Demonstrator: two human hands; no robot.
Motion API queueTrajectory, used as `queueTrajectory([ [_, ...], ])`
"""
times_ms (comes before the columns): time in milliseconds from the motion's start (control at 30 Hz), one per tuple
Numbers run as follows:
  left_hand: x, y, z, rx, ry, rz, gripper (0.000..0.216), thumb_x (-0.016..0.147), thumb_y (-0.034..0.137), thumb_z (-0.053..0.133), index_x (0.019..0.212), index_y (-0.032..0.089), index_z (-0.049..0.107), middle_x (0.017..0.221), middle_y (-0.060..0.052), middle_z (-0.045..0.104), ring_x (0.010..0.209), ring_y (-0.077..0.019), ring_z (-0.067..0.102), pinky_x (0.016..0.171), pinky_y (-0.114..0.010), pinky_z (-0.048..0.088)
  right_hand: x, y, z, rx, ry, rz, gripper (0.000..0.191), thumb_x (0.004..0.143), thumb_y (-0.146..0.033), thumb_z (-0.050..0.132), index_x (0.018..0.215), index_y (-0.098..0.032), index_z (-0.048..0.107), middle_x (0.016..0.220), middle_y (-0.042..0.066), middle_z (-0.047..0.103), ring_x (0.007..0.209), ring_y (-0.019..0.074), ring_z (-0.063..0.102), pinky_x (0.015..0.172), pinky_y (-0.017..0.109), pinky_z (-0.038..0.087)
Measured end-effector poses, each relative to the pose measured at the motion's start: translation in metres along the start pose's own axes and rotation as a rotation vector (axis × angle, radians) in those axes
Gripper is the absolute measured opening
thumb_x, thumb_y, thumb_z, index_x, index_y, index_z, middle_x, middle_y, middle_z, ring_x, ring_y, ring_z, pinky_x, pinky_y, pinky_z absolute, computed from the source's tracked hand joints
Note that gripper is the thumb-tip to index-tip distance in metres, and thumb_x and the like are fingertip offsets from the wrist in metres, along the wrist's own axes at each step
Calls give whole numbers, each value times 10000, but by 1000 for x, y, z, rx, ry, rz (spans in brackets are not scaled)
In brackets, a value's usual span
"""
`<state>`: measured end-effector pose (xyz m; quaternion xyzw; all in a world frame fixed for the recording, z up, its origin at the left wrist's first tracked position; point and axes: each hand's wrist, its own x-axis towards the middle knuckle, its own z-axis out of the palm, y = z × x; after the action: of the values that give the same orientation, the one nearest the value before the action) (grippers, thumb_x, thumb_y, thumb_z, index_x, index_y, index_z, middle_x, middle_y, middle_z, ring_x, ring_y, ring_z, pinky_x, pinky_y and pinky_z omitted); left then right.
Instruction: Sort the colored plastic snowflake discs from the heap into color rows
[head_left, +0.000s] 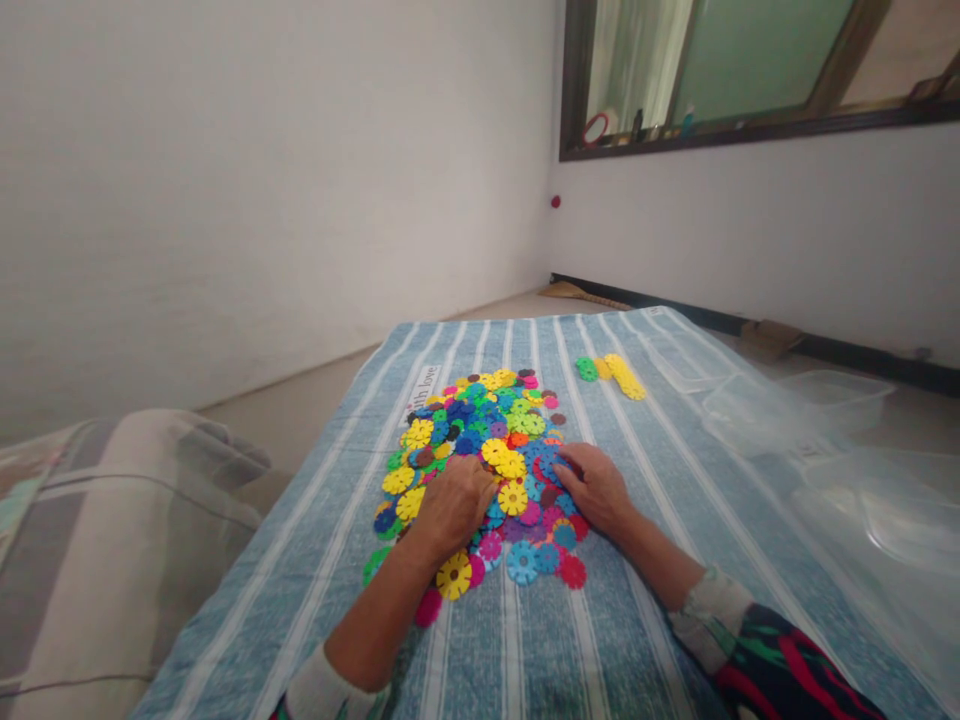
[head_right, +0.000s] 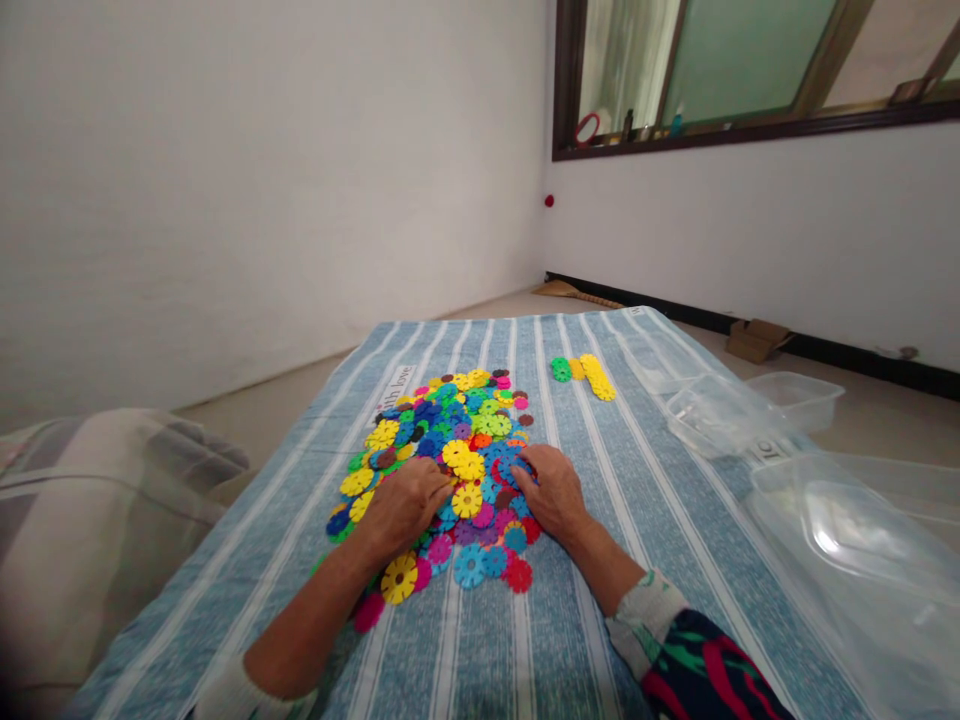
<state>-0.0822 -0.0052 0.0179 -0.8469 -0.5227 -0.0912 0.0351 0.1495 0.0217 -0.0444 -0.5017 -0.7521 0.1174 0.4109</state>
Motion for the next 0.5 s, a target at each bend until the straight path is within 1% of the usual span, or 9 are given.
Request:
queueTrajectory([
  [133, 1, -4, 3, -55, 166, -37, 302, 901, 279, 407, 758, 169, 648, 776, -60, 622, 779, -170, 551, 713, -293, 436, 0, -4, 1, -3, 51, -31, 167, 832, -275, 548, 935, -179, 637, 934, 86, 657, 899, 213, 585, 829, 358, 451],
  [233, 3, -1, 0, -179, 259, -29, 304, 897, 285, 406, 746, 176, 646, 750, -47, 635, 733, -151, 565, 675, -268, 445, 0, -13, 0, -7, 130, -112, 154, 843, -254, 539, 945, -188, 634, 980, 97, 649, 973, 222, 570, 868, 380, 442],
  [267, 3, 2, -2, -232, 274, -19, 302, 896, 288, 407, 746, 178, 646, 747, -43, 641, 730, -146, 572, 671, -261, 448, 1, -18, -1, 1, 144, -154, 155, 849, -250, 535, 956, -193, 632, 1002, 98, 646, 1003, 223, 560, 887, 388, 434],
  [333, 3, 9, -5, -332, 280, -5, 295, 894, 289, 411, 754, 179, 647, 746, -39, 654, 728, -142, 588, 673, -256, 457, 1, -30, -2, 43, 126, -246, 164, 862, -243, 527, 987, -201, 624, 1022, 92, 645, 1028, 213, 551, 905, 388, 424],
  [433, 3, 21, -8, -444, 266, 1, 287, 895, 293, 415, 765, 180, 645, 743, -32, 662, 718, -137, 604, 672, -250, 470, 3, -48, -4, 121, 43, -345, 159, 875, -227, 511, 990, -196, 616, 961, 77, 655, 956, 188, 568, 858, 351, 438],
  [500, 2, 26, -10, -490, 259, -1, 296, 897, 303, 415, 755, 181, 643, 730, -28, 658, 701, -133, 606, 657, -243, 474, 6, -56, -4, 137, -1, -349, 148, 881, -220, 496, 956, -186, 618, 904, 72, 657, 893, 180, 574, 812, 331, 442],
])
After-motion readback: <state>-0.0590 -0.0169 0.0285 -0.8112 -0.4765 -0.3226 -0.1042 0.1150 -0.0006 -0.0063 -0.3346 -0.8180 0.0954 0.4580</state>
